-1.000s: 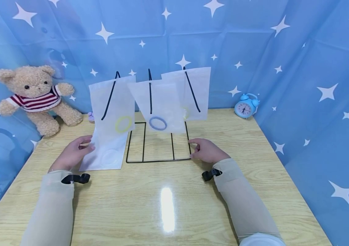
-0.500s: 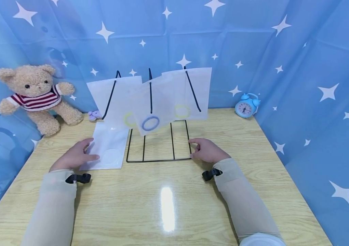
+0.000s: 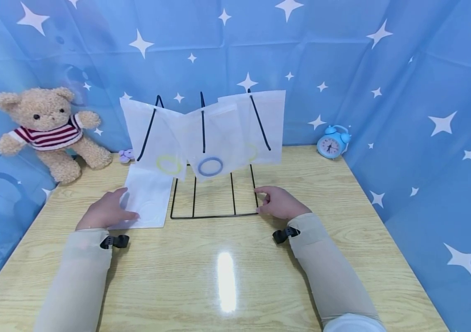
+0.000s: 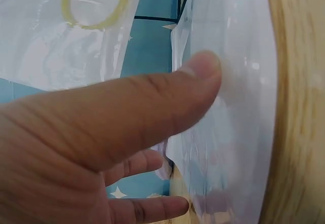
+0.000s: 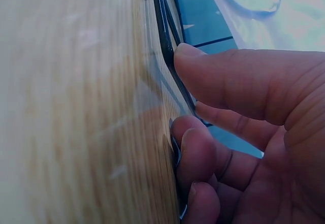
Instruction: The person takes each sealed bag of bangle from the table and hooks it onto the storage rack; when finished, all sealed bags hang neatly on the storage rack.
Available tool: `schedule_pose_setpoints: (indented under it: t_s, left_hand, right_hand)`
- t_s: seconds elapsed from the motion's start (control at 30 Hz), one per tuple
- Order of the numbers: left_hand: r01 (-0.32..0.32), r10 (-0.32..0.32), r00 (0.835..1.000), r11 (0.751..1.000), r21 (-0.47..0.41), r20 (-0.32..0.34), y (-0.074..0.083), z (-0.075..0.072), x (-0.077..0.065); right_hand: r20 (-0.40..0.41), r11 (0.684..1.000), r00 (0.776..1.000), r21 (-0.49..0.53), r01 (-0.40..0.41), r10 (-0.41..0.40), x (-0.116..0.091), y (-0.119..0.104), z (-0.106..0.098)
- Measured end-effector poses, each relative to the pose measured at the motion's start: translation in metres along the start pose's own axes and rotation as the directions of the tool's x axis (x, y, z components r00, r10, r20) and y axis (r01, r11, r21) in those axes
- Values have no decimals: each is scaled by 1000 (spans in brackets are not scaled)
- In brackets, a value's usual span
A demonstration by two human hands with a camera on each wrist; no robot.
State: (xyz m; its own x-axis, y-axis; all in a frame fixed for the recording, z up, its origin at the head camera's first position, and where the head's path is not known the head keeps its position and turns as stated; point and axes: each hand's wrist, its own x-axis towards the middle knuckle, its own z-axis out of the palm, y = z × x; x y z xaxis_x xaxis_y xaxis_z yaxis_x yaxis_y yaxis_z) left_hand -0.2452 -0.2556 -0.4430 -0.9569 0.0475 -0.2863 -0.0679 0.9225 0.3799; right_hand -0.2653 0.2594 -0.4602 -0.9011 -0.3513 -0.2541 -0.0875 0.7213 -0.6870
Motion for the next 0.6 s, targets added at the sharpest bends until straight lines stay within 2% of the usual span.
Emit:
schedule_pose_setpoints:
  t_s: [0.2, 0.43, 0.6]
  left_hand:
    - [5, -4, 1000, 999, -37, 24, 2, 1, -1]
    - [24, -24, 1000, 1000, 15, 7, 8, -1, -5]
    - [29, -29, 1000, 1000, 11, -1, 16, -2, -7]
  right_hand:
    - [5, 1000, 1000, 6, 4, -4, -1, 0, 1]
    - [9, 1000, 1000, 26, -3, 2, -1, 0, 1]
    - [3, 1000, 1000, 12, -1, 1, 0, 1, 0]
